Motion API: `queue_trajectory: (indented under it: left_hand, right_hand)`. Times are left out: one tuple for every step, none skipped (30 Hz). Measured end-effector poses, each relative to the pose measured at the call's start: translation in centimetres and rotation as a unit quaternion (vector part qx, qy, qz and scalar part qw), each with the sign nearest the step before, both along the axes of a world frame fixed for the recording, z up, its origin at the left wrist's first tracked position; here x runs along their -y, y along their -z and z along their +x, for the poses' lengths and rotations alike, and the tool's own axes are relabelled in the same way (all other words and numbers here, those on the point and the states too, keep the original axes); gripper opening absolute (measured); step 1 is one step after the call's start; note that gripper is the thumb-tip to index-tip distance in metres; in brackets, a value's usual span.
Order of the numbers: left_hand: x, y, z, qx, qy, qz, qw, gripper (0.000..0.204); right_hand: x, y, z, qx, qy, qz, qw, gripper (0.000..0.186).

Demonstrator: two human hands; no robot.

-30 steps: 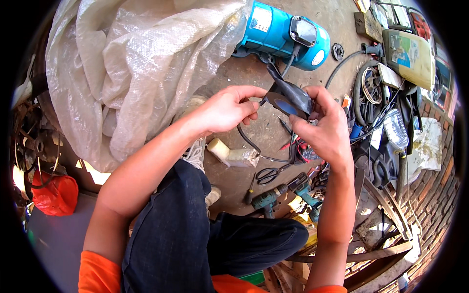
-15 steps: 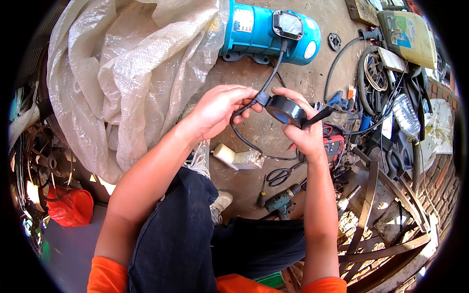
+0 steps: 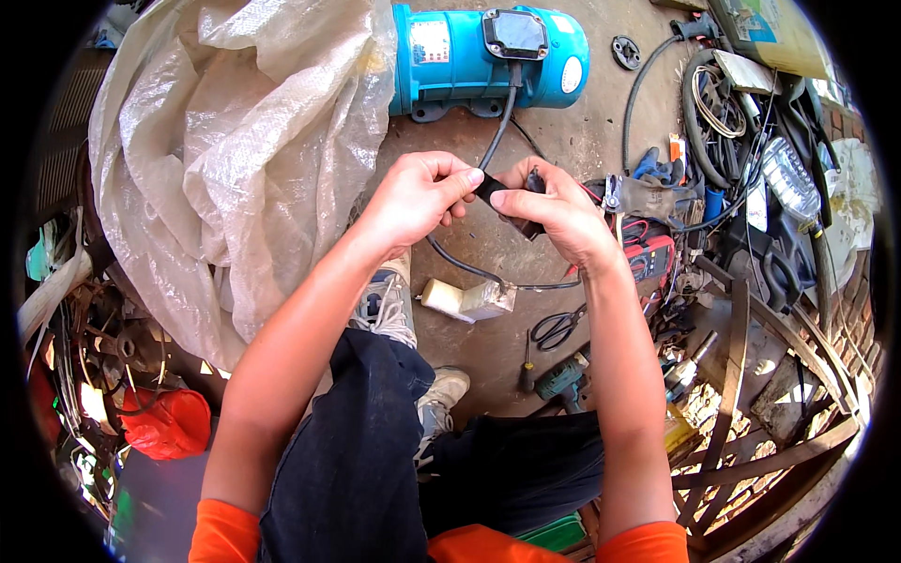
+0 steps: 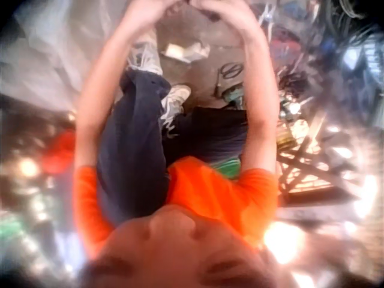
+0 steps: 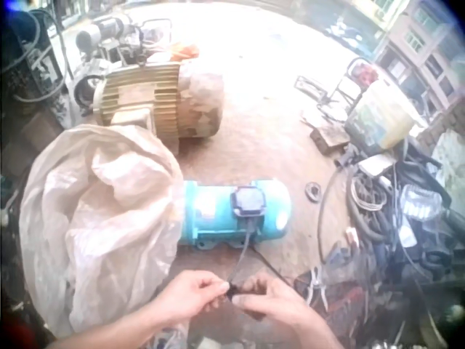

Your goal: The person sits on the floor and wraps black electrical tape around a damaged section of a cable connected to a blue motor. They meticulously apply multiple layers of tape to insulate the wire, then use a multimeter to test the connection.

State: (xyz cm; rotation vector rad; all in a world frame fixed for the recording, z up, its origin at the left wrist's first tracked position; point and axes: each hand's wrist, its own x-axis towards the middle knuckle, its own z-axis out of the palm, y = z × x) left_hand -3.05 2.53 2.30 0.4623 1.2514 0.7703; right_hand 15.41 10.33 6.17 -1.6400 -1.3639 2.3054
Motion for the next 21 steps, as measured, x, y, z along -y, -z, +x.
queue_trajectory:
  left_hand:
    - [0.0,0.2,-0.1,-0.006,0.005,0.000,1.000,0.019]
    - [0.0,0.2,0.0,0.001,0.004,0.001,1.000,0.019]
    - [0.0,0.2,0.1,0.008,0.003,0.003,1.000,0.019]
    - [0.0,0.1,0.2,0.016,0.002,0.004,1.000,0.019]
    - [0.0,0.1,0.4,0.008,-0.002,0.005,1.000,0.019]
    - [0.0,0.0,0.6,0.000,-0.005,0.006,1.000,0.020]
    - [0.0,-0.1,0.8,-0.008,-0.009,0.006,1.000,0.020]
    - [0.0,-0.1,0.8,-0.007,-0.009,0.005,1.000,0.021]
    - [0.1,0.0,0.8,-0.007,-0.011,0.003,1.000,0.022]
    - [0.1,0.1,0.7,-0.007,-0.012,0.001,1.000,0.022]
    - [0.1,0.0,0.8,-0.011,-0.013,0.007,1.000,0.023]
    - [0.1,-0.1,0.8,-0.014,-0.013,0.013,1.000,0.023]
    - [0.1,-0.3,0.9,-0.018,-0.013,0.019,1.000,0.024]
    - [0.1,-0.4,1.0,-0.032,-0.009,0.016,0.999,0.024]
    - [0.1,-0.4,1.1,-0.046,-0.006,0.013,0.999,0.024]
    - [0.0,-0.5,1.2,-0.060,-0.003,0.010,0.998,0.023]
    - [0.0,-0.6,1.1,-0.057,-0.005,0.018,0.998,0.023]
    - [0.0,-0.8,1.1,-0.054,-0.006,0.025,0.998,0.023]
    - [0.1,-0.8,1.1,-0.051,-0.007,0.033,0.998,0.023]
    - [0.0,-0.8,1.1,-0.014,-0.015,0.021,1.000,0.023]
    - [0.0,-0.7,0.8,0.022,-0.024,0.009,0.999,0.023]
  right_hand:
    - [-0.1,-0.1,-0.3,-0.009,0.004,0.007,1.000,0.053]
    - [-0.2,-0.2,-0.6,-0.019,0.008,0.015,1.000,0.054]
    - [-0.3,-0.3,-0.8,-0.027,0.011,0.023,0.999,0.055]
    - [-0.6,-0.4,-1.0,0.008,-0.022,0.029,0.999,0.043]
    - [-0.9,-0.7,-1.5,0.050,-0.053,0.037,0.997,0.037]
    - [-1.2,-1.1,-2.0,0.092,-0.084,0.045,0.991,0.032]
    - [-1.2,-1.3,-2.4,0.134,-0.115,0.052,0.983,0.028]
    - [-0.6,-0.5,-2.3,0.131,-0.119,0.110,0.978,0.025]
    - [-0.6,-0.5,-2.3,0.131,-0.131,0.106,0.977,0.025]
    - [-0.9,-0.6,-2.3,0.130,-0.144,0.102,0.976,0.025]
    - [-1.1,-0.7,-2.3,0.130,-0.157,0.098,0.974,0.025]
    - [-1.2,-0.9,-2.3,0.136,-0.172,0.103,0.970,0.026]
    - [-1.4,-1.0,-2.4,0.142,-0.188,0.108,0.966,0.026]
    - [-1.4,-1.2,-2.4,0.148,-0.204,0.113,0.961,0.027]
    - [-1.5,-1.3,-2.4,0.147,-0.208,0.112,0.960,0.027]
    - [-1.5,-1.4,-2.5,0.147,-0.212,0.112,0.960,0.027]
    - [-1.4,-1.5,-2.6,0.147,-0.216,0.112,0.959,0.028]
    - [-1.4,-1.5,-2.6,0.144,-0.208,0.111,0.961,0.027]
    - [-1.3,-1.6,-2.6,0.141,-0.201,0.110,0.963,0.027]
    - [-1.3,-1.8,-2.6,0.138,-0.193,0.109,0.965,0.027]
    - [-1.2,-2.0,-2.7,0.135,-0.192,0.113,0.965,0.026]
